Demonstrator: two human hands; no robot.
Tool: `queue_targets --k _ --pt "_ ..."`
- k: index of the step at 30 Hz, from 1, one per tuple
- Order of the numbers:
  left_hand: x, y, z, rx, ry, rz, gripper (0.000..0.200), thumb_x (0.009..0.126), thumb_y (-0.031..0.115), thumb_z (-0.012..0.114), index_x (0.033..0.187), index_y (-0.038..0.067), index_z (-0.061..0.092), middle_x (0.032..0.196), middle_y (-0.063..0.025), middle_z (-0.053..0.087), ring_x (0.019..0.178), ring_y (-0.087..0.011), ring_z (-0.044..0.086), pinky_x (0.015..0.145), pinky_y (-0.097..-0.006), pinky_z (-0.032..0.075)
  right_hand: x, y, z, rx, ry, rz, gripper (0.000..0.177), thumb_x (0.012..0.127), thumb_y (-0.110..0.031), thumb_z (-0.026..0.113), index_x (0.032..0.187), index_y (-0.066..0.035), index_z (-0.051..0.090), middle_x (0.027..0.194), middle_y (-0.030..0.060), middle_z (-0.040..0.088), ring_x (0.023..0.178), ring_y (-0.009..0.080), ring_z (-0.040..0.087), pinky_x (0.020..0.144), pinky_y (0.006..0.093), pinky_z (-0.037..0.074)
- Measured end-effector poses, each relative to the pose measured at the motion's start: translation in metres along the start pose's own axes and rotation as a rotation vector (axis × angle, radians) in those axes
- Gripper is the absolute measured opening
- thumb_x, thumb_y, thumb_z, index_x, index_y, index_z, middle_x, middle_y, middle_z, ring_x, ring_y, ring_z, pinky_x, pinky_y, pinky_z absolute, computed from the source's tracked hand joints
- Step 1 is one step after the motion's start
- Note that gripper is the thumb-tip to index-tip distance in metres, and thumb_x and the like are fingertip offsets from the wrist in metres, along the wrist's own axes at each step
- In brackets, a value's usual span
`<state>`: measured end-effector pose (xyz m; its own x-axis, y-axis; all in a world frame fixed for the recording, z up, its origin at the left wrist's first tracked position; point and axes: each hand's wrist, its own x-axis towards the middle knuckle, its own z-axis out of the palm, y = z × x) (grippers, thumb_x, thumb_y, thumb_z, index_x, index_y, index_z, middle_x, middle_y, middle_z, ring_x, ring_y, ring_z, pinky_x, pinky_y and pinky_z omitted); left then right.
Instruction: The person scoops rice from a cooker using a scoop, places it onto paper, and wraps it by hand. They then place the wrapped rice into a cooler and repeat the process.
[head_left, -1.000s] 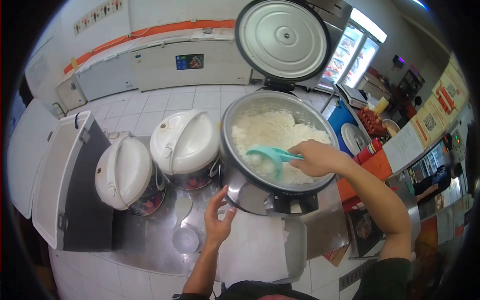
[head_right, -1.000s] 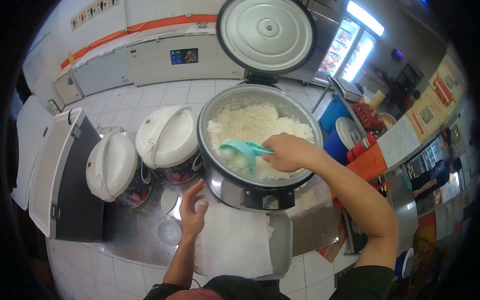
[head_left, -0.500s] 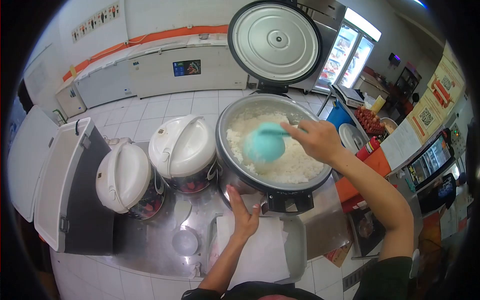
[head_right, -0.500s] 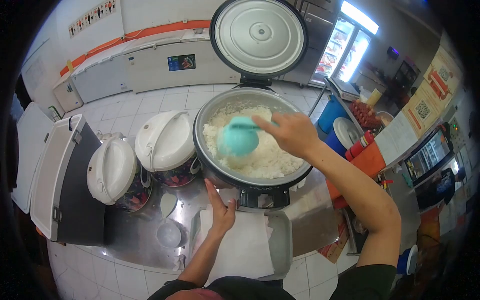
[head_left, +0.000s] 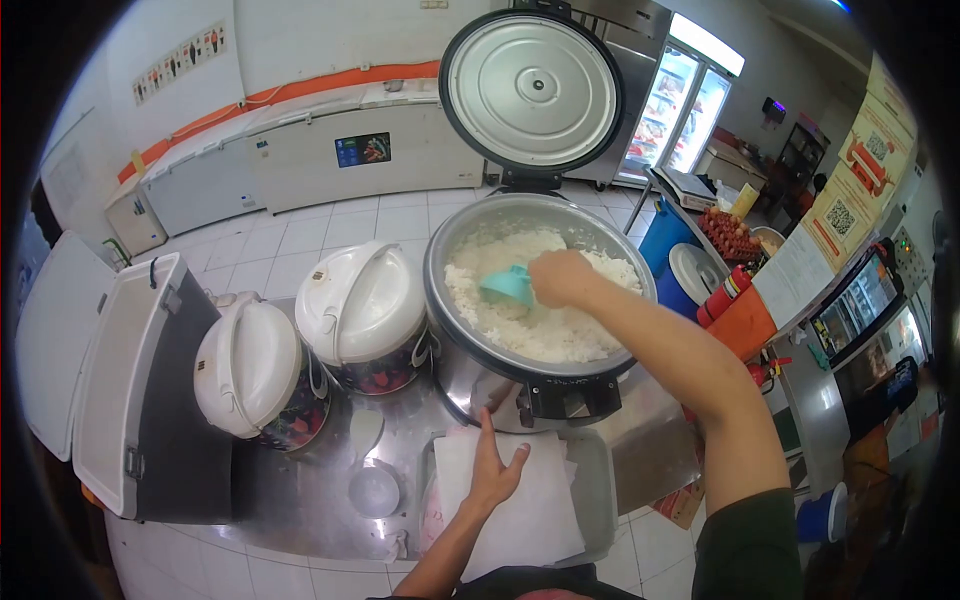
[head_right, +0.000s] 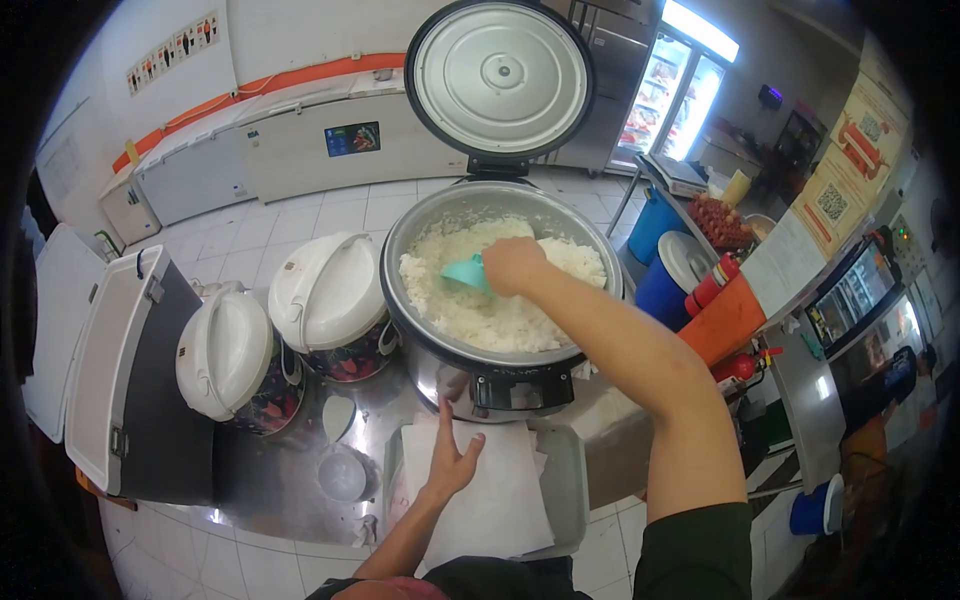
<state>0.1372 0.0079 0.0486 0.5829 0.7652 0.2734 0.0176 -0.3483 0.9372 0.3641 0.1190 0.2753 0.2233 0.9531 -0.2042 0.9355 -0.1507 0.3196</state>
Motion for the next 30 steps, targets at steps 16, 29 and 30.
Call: queue_targets --k 16,29,30 --pt "0.002 -0.003 0.006 -0.085 -0.150 -0.023 0.106 0.083 0.025 0.071 0.146 -0.009 -0.006 0.153 -0.0343 -0.001 0.146 -0.0388 -0.001 0.117 -0.0393 0.008 -0.102 0.007 -0.063 0.290 -0.177 -0.166 0.032 0.088 -0.025 0.058 0.108 -0.002 0.065 0.099 0.0222 0.067 0.096 0.0381 0.064 0.084 0.0456 0.050" --pt "-0.001 -0.009 0.005 -0.138 -0.168 -0.060 0.105 0.083 0.023 0.071 0.147 -0.008 -0.007 0.153 -0.0330 -0.004 0.146 -0.0371 -0.005 0.117 -0.0396 0.006 -0.088 0.060 -0.050 0.412 -0.030 -0.365 0.036 0.086 -0.020 0.063 0.121 -0.011 0.062 0.098 0.0166 0.067 0.096 0.0335 0.063 0.082 0.0402 0.049" --pt "0.000 -0.008 0.004 -0.137 -0.181 -0.056 0.105 0.083 0.023 0.070 0.147 -0.008 -0.007 0.153 -0.0330 -0.004 0.146 -0.0371 -0.005 0.117 -0.0398 0.006 -0.086 0.055 -0.049 0.414 -0.038 -0.367 0.036 0.086 -0.020 0.063 0.121 -0.011 0.062 0.098 0.0166 0.067 0.096 0.0335 0.063 0.082 0.0402 0.049"
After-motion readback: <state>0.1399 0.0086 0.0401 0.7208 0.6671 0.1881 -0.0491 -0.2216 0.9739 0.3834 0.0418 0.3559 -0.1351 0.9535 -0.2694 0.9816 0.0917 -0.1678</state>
